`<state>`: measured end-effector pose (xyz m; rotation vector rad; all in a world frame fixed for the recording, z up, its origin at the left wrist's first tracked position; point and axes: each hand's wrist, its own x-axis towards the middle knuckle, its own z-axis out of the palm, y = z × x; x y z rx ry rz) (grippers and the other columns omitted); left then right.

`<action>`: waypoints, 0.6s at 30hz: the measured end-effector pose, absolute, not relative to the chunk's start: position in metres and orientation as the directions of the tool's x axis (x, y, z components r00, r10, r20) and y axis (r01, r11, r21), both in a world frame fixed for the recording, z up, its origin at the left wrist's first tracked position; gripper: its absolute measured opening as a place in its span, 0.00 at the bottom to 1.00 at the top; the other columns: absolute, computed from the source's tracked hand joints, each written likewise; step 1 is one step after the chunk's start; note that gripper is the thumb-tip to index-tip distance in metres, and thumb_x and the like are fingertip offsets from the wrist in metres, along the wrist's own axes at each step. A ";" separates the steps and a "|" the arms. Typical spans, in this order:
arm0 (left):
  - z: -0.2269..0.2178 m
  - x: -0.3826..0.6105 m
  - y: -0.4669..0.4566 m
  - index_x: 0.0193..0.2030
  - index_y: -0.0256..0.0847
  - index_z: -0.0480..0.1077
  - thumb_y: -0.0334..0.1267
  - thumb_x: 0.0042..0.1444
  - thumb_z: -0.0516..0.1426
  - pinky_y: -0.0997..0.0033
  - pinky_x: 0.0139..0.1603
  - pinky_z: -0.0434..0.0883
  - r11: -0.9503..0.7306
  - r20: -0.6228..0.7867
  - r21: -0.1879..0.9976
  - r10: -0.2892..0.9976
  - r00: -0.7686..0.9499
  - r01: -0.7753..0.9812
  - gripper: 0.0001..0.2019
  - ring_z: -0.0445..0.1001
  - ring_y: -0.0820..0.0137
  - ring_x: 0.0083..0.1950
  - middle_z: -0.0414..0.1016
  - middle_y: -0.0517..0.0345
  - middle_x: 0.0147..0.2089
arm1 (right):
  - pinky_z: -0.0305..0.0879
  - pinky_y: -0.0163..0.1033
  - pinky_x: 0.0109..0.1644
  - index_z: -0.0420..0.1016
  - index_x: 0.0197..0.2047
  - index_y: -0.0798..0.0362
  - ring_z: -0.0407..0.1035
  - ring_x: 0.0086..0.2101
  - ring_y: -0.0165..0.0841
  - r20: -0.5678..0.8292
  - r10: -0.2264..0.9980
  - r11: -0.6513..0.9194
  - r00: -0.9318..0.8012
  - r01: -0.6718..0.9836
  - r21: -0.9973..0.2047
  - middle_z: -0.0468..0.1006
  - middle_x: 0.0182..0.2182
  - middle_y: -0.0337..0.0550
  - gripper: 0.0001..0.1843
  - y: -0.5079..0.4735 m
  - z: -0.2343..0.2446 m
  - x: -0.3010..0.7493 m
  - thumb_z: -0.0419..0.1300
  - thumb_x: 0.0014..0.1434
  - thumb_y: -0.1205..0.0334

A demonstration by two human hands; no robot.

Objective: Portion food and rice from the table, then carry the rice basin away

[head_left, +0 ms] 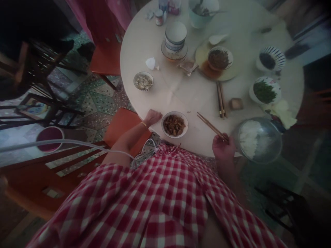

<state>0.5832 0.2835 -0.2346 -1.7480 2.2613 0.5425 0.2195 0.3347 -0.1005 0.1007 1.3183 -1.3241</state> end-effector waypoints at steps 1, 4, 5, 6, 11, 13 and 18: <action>-0.234 0.582 0.282 0.37 0.31 0.77 0.39 0.67 0.41 0.58 0.42 0.62 0.181 -0.412 0.162 -0.881 -0.233 -0.970 0.24 0.77 0.56 0.41 0.79 0.35 0.37 | 0.74 0.30 0.28 0.76 0.27 0.53 0.74 0.23 0.26 -0.711 -0.642 0.344 -0.287 0.721 -0.602 0.78 0.20 0.38 0.20 0.335 -0.101 0.216 0.54 0.65 0.52; -0.227 0.581 0.273 0.37 0.33 0.77 0.41 0.66 0.42 0.63 0.38 0.62 0.048 -0.431 0.186 -0.894 -0.125 -0.981 0.24 0.77 0.58 0.41 0.80 0.37 0.40 | 0.74 0.31 0.28 0.75 0.27 0.53 0.74 0.23 0.27 -0.704 -0.646 0.330 -0.295 0.724 -0.606 0.77 0.20 0.37 0.19 0.338 -0.105 0.207 0.54 0.65 0.53; -0.223 0.583 0.266 0.38 0.34 0.77 0.41 0.67 0.41 0.64 0.37 0.62 -0.029 -0.419 0.185 -0.907 -0.052 -0.982 0.24 0.77 0.60 0.40 0.80 0.38 0.40 | 0.75 0.31 0.28 0.75 0.27 0.53 0.74 0.23 0.27 -0.710 -0.637 0.324 -0.302 0.730 -0.602 0.77 0.20 0.37 0.19 0.340 -0.106 0.205 0.53 0.65 0.53; -0.217 0.586 0.258 0.39 0.34 0.77 0.42 0.68 0.40 0.65 0.36 0.62 -0.117 -0.390 0.184 -0.920 0.037 -0.976 0.26 0.77 0.61 0.40 0.80 0.39 0.40 | 0.75 0.31 0.29 0.75 0.27 0.53 0.74 0.23 0.27 -0.715 -0.627 0.319 -0.309 0.736 -0.597 0.77 0.20 0.38 0.20 0.343 -0.108 0.203 0.52 0.66 0.54; -0.174 0.634 0.189 0.41 0.35 0.75 0.46 0.69 0.34 0.66 0.40 0.64 -0.382 -0.076 0.260 -0.924 0.375 -0.887 0.30 0.76 0.63 0.42 0.78 0.45 0.39 | 0.74 0.31 0.28 0.75 0.27 0.53 0.74 0.22 0.27 -0.718 -0.599 0.287 -0.353 0.743 -0.605 0.78 0.20 0.39 0.20 0.355 -0.107 0.209 0.52 0.66 0.54; -0.162 0.658 0.164 0.43 0.36 0.74 0.47 0.69 0.34 0.65 0.44 0.64 -0.369 -0.021 0.263 -0.926 0.377 -0.891 0.29 0.75 0.61 0.46 0.77 0.45 0.41 | 0.74 0.31 0.28 0.75 0.26 0.53 0.74 0.21 0.27 -0.730 -0.568 0.263 -0.381 0.756 -0.599 0.77 0.19 0.40 0.23 0.356 -0.103 0.219 0.49 0.67 0.54; -0.167 0.697 0.142 0.49 0.38 0.73 0.47 0.67 0.41 0.63 0.48 0.63 -0.280 -0.190 0.169 -0.950 0.247 -0.945 0.23 0.73 0.57 0.52 0.77 0.43 0.46 | 0.75 0.31 0.29 0.75 0.26 0.54 0.74 0.21 0.26 -0.766 -0.502 0.240 -0.402 0.786 -0.570 0.77 0.18 0.39 0.26 0.358 -0.100 0.259 0.45 0.69 0.54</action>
